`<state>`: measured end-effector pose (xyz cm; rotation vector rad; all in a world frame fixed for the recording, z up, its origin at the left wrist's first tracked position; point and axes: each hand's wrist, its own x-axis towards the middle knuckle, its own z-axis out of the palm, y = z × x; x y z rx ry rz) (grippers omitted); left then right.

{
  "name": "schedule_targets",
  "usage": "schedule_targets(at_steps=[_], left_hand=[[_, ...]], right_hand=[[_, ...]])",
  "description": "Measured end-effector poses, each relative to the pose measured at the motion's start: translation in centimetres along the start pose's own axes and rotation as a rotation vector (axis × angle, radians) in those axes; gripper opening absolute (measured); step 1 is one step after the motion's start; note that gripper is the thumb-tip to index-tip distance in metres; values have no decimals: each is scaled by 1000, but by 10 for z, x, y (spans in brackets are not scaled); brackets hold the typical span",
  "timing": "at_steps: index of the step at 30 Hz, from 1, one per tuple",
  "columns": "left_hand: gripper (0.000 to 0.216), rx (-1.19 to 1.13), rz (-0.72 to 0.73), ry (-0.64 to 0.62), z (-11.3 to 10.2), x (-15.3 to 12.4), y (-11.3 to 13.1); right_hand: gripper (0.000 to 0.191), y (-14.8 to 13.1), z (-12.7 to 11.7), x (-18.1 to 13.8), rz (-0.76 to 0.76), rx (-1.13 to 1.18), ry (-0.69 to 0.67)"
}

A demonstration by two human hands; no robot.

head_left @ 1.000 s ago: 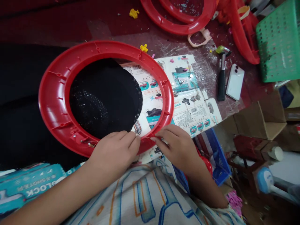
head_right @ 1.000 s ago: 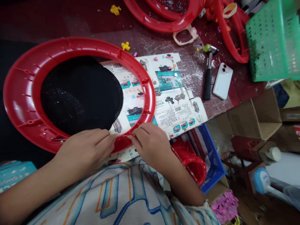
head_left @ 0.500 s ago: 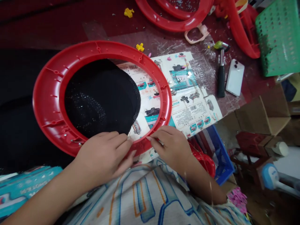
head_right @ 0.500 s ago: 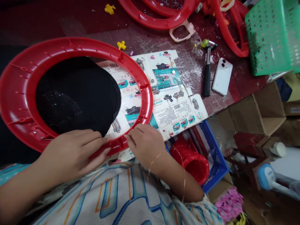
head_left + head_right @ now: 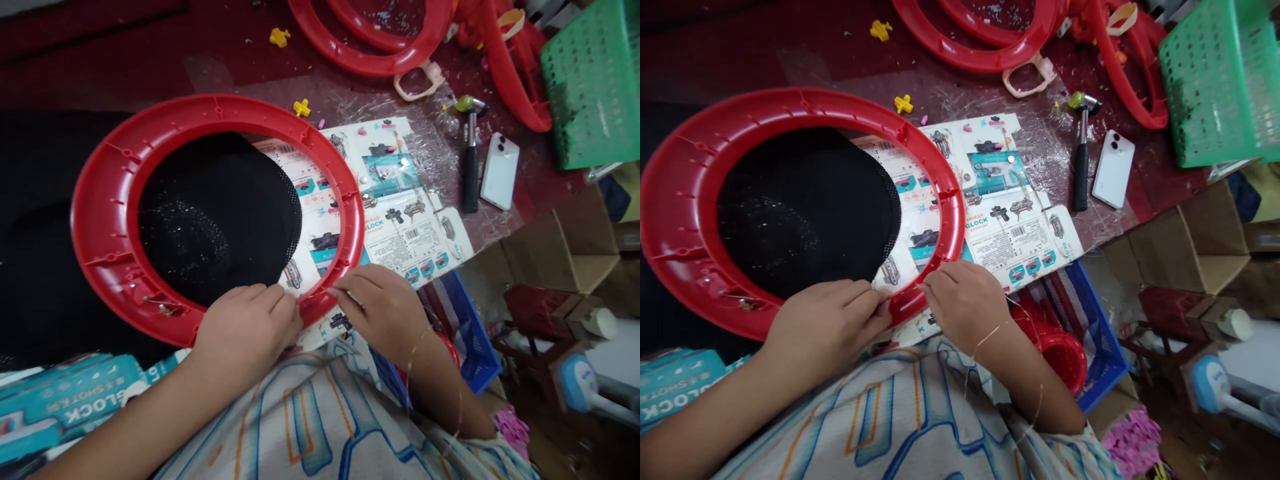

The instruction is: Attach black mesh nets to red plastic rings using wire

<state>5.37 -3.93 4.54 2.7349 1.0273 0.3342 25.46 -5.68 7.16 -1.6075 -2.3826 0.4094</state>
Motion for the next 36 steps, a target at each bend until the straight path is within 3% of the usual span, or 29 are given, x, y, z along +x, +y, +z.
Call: schedule_targets(at_steps=[5,20,36], left_hand=[[25,-19,69,18,-1,-5,-10],[27,-52,153,5,-5,-12,-26],[30,-83,171,-35,-17,-7,-25]], right_hand=[[26,6,-1,7,-27,-5,-87],[28,4,21,2,-95,61,64],[35,0,15,7,-68,169,32]])
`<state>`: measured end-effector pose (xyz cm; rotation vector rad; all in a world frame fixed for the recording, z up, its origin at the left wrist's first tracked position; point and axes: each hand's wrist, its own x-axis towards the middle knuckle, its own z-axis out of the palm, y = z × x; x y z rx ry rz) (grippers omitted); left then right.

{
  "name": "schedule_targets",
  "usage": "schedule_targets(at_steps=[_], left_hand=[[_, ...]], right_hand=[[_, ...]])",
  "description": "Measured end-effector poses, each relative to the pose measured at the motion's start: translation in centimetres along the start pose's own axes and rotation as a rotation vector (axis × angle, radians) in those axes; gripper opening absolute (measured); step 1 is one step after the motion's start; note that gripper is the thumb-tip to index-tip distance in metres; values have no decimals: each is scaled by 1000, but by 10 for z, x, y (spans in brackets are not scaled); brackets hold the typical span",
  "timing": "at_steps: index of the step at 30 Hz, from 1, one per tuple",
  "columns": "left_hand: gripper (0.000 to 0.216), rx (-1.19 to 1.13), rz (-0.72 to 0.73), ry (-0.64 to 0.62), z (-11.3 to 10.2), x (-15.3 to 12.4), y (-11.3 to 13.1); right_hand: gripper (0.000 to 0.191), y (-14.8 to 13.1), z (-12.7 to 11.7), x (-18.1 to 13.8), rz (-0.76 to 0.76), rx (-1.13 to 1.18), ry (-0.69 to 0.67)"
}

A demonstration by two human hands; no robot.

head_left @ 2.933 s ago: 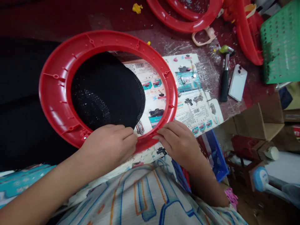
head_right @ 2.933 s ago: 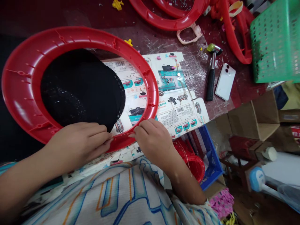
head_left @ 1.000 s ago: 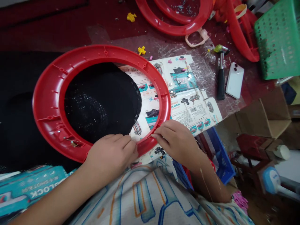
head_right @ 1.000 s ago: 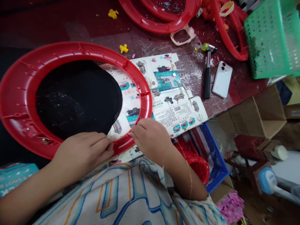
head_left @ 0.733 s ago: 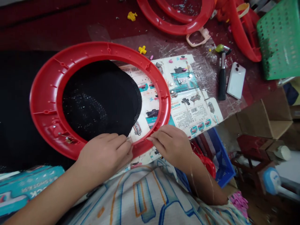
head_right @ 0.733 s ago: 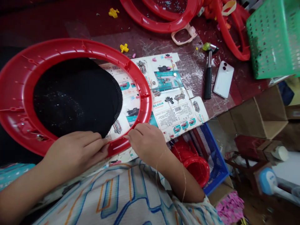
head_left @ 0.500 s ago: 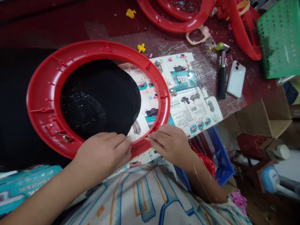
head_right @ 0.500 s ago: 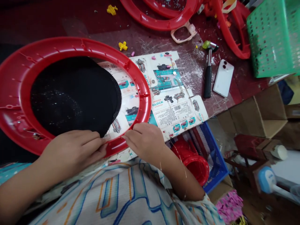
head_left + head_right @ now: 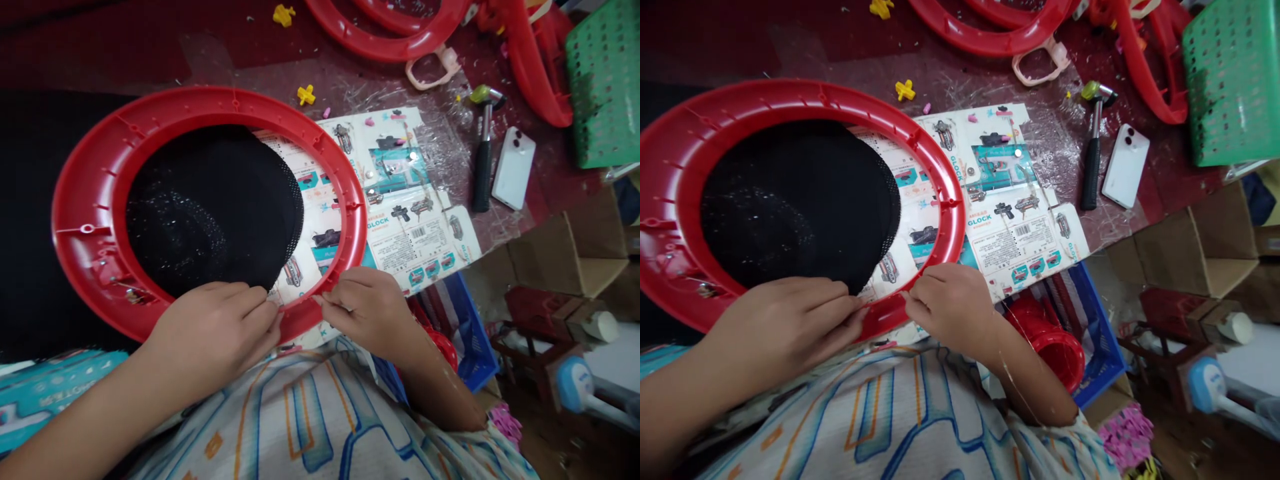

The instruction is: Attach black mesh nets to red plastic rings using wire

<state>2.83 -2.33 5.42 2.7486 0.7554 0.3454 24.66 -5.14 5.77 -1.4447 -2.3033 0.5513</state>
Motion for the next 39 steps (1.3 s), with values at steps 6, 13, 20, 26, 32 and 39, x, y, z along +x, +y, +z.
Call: schedule_targets(at_steps=[6,13,20,26,32,39], left_hand=[[28,-45,2,-32,-1,1,-1],[26,-48,0,-45,2,-2,-3],[26,8,-40,-68,3,0,3],[28,7,-74,-58,4,-1,3],[30,1,-67,-53,3,0,2],[29,14,-37,-27,7,-2,0]], right_hand=[[35,3,-1,2,74,87,-58],[33,4,2,2,185,157,-119],[25,1,-1,3,239,149,-103],[19,2,-1,1,319,183,-93],[25,-1,2,-2,313,181,-39],[17,-3,1,-4,270,116,-24]])
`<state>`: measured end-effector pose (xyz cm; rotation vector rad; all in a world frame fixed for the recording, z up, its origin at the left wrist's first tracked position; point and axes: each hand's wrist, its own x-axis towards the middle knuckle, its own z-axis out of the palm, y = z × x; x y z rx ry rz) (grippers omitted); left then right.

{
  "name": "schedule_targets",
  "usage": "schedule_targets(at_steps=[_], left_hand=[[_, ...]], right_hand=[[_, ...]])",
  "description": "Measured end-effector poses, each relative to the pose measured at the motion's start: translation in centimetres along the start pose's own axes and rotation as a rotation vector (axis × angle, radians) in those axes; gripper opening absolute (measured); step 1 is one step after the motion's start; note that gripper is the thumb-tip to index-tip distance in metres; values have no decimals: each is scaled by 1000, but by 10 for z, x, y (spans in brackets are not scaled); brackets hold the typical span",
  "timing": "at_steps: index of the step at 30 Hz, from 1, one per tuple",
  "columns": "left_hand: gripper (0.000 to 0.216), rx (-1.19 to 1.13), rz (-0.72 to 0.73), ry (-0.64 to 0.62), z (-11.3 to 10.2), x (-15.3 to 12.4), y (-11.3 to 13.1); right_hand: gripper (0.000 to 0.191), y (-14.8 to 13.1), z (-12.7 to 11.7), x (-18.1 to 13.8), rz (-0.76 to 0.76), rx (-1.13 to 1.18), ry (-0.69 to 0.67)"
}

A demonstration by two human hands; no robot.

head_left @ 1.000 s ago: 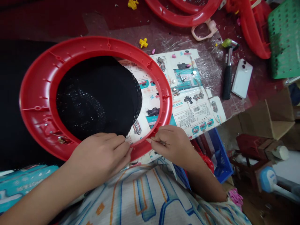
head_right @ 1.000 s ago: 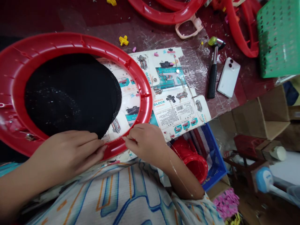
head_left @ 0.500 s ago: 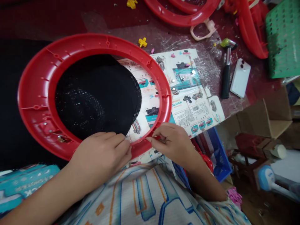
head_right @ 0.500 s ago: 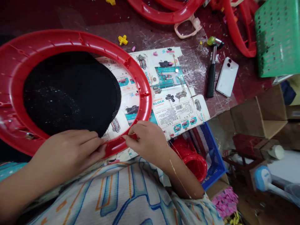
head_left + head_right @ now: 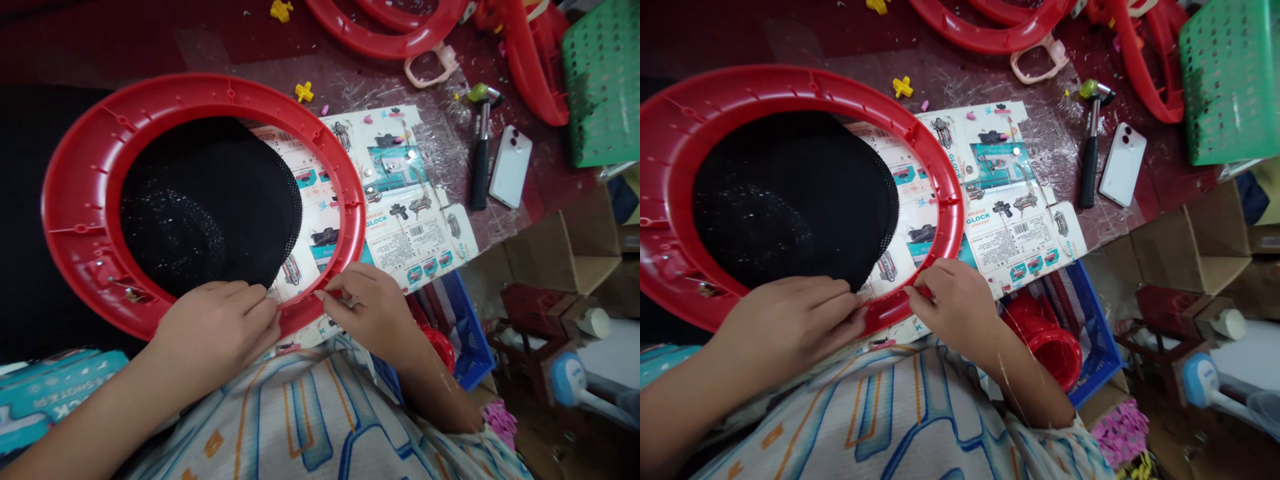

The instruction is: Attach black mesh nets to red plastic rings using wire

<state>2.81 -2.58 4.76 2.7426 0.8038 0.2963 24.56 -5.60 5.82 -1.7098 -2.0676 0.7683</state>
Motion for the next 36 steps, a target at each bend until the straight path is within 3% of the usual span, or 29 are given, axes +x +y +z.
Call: schedule_targets(at_steps=[6,12,25,31,36], left_hand=[[31,-3,4,33,1,1,-1],[34,-1,10,14,0,3,-1],[31,2,-13,44,1,4,1],[30,-11,-4,34,1,3,0],[31,-2,-21,38,1,4,0]], right_hand=[[9,-2,-7,-4,-84,68,-16],[20,-6,-9,-2,-185,-48,-69],[19,-9,2,1,-157,26,-148],[10,0,2,3,-92,57,-51],[14,2,2,1,-167,5,-60]])
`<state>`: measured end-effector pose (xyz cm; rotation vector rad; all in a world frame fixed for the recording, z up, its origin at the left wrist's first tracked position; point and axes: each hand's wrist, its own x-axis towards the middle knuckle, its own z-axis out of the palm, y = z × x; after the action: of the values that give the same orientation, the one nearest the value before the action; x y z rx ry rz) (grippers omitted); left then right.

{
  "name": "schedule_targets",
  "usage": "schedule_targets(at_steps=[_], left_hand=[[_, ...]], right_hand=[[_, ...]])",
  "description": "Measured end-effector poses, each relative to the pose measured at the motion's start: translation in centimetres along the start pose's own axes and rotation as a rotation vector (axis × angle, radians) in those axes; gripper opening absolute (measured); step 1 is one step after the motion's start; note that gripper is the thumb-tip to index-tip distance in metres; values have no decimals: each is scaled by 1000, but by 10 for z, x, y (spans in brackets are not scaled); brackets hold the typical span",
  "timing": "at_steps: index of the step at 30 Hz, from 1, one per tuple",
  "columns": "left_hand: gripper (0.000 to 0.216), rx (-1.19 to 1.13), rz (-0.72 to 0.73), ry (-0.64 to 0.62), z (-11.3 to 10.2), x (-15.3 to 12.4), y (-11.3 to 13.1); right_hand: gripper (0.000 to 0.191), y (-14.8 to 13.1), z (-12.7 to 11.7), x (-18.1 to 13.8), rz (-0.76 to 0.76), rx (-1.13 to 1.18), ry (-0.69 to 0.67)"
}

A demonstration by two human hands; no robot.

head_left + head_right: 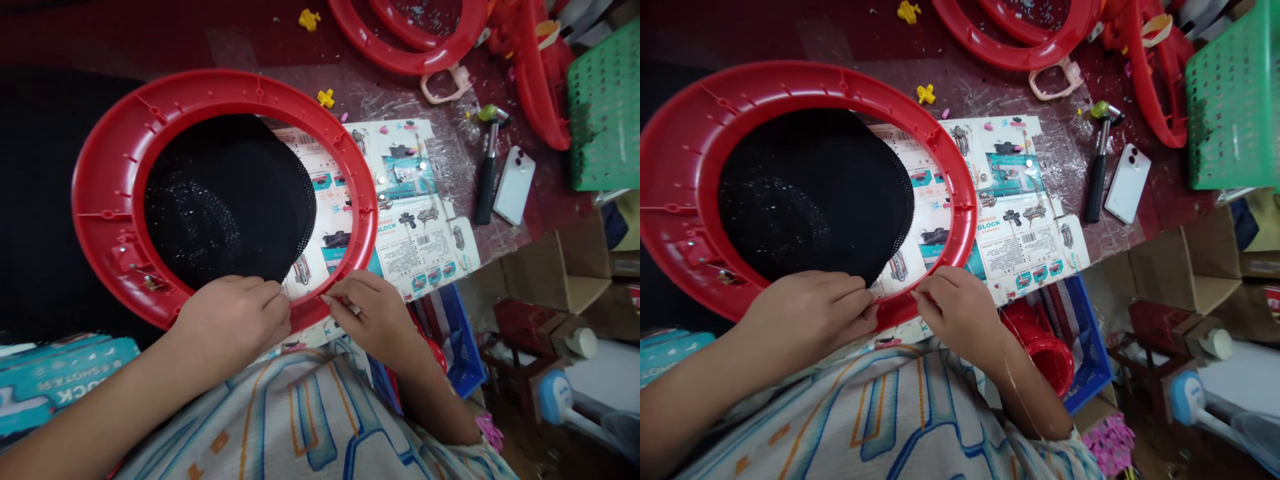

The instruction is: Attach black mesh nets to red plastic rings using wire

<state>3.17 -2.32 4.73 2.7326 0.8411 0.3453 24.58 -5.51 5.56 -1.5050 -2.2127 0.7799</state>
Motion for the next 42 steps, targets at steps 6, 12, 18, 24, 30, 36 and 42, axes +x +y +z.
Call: schedule_targets(at_steps=[6,12,18,24,30,36,42], left_hand=[[31,17,1,-6,1,1,1],[29,17,-7,-21,1,-1,1],[26,-6,-42,-83,-5,-1,3],[23,114,-84,-104,-8,8,17],[19,-21,-164,-212,-4,8,21],[28,-234,-255,-231,-5,-2,15],[31,-403,-319,-263,-6,-2,10]], right_hand=[[22,-3,0,2,-101,-146,-15],[23,-2,5,3,-87,-208,22],[23,-5,7,-2,177,-41,34],[22,-7,8,-1,219,-10,18],[23,-4,11,1,223,11,28],[25,-3,13,0,224,30,23],[24,-3,12,0,229,28,21]])
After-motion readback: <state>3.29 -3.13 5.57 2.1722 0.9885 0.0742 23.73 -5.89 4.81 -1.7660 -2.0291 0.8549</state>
